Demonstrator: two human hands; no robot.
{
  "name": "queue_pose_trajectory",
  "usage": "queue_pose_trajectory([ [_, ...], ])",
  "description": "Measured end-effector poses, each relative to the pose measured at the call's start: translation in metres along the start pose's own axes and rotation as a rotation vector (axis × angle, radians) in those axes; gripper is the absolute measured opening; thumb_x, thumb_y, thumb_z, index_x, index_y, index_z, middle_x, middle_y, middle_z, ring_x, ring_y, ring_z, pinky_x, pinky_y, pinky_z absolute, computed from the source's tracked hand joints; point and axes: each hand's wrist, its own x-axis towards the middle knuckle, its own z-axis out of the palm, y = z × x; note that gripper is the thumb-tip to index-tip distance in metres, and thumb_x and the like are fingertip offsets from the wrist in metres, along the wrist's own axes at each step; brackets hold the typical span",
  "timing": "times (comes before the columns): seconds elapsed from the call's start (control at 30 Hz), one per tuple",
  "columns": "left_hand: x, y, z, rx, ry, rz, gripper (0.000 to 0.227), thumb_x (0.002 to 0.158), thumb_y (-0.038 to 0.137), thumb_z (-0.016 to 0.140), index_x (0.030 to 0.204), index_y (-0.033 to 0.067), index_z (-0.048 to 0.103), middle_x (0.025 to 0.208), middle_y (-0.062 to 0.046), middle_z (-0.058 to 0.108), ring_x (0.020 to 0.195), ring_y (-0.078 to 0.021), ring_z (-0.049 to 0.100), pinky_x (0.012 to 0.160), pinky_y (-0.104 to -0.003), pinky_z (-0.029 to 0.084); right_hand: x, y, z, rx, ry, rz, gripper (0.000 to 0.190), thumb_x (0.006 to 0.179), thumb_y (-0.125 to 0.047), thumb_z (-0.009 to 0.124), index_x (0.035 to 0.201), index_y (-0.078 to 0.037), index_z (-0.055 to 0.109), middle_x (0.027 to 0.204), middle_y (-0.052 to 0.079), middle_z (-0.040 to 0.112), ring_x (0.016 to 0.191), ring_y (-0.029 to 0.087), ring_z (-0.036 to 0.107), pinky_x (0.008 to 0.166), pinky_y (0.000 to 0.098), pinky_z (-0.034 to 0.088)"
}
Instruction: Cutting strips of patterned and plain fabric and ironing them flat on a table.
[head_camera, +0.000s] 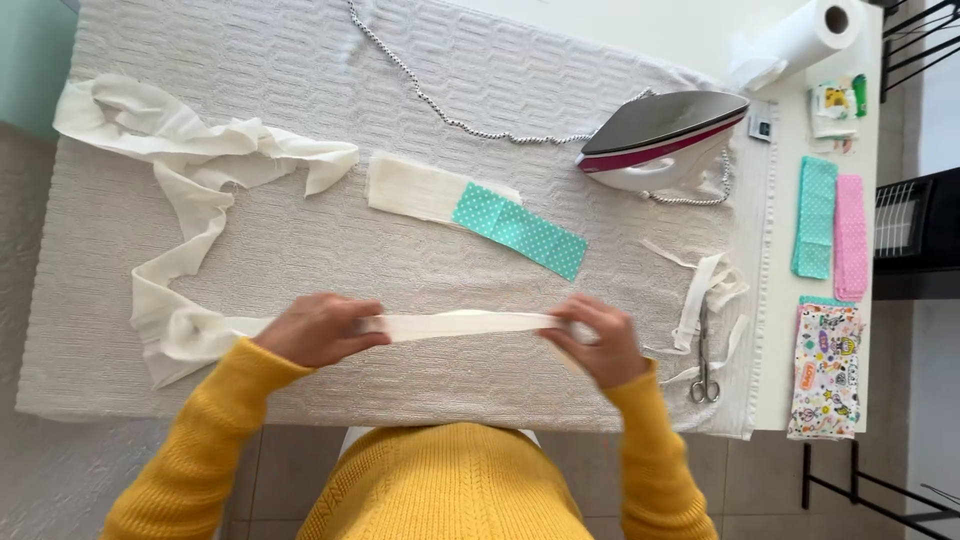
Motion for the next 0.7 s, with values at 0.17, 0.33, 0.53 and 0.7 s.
queue_pose_trajectory([
  [0.17, -0.026, 0.005, -0.020, -0.185, -0.078, -0.128, 0.022, 0.086, 0.035, 0.074, 0.091, 0.0134, 0.075, 0.056, -0.001, 0.071, 0.043, -0.0125, 0.062, 0.045, -0.031, 0.048, -0.051, 0.019, -0.077, -0.065, 0.165, 0.140, 0.019, 0.082, -0.012, 0.082, 0.098, -0.004, 0.076, 0.086, 0.004, 0.072, 0.077, 0.013, 0.067, 0.069, 0.0283, 0.056],
  [0.33, -0.063, 0.005, -0.037, -0.301, 0.006, -0.172, 0.020, 0.078, 0.029, 0.080, 0.091, 0.0128, 0.081, 0.051, 0.000, 0.067, 0.041, -0.0080, 0.048, 0.039, -0.030, 0.036, -0.104, 0.071, -0.099, 0.276, 0.302, 0.320, 0.019, 0.086, -0.011, 0.078, 0.102, -0.001, 0.074, 0.099, 0.004, 0.074, 0.090, 0.011, 0.069, 0.080, 0.0262, 0.059],
  [0.53, -0.157, -0.028, -0.057, -0.031, 0.040, -0.522, 0.025, 0.074, 0.036, 0.087, 0.091, 0.0180, 0.084, 0.055, 0.001, 0.069, 0.043, -0.0113, 0.051, 0.042, -0.030, 0.039, -0.153, 0.123, -0.087, 0.427, 0.288, 0.633, 0.023, 0.085, -0.012, 0.080, 0.105, -0.003, 0.073, 0.094, 0.008, 0.075, 0.084, 0.014, 0.071, 0.077, 0.0288, 0.060],
  [0.7, -0.234, -0.147, -0.018, 0.266, 0.212, -0.140, 0.022, 0.083, 0.040, 0.078, 0.089, 0.0270, 0.062, 0.075, 0.010, 0.066, 0.074, -0.0012, 0.069, 0.080, -0.025, 0.059, -0.154, 0.128, -0.080, 0.343, 0.173, 0.601, 0.026, 0.086, -0.018, 0.080, 0.107, -0.003, 0.076, 0.093, 0.005, 0.075, 0.085, 0.011, 0.069, 0.076, 0.0258, 0.057],
])
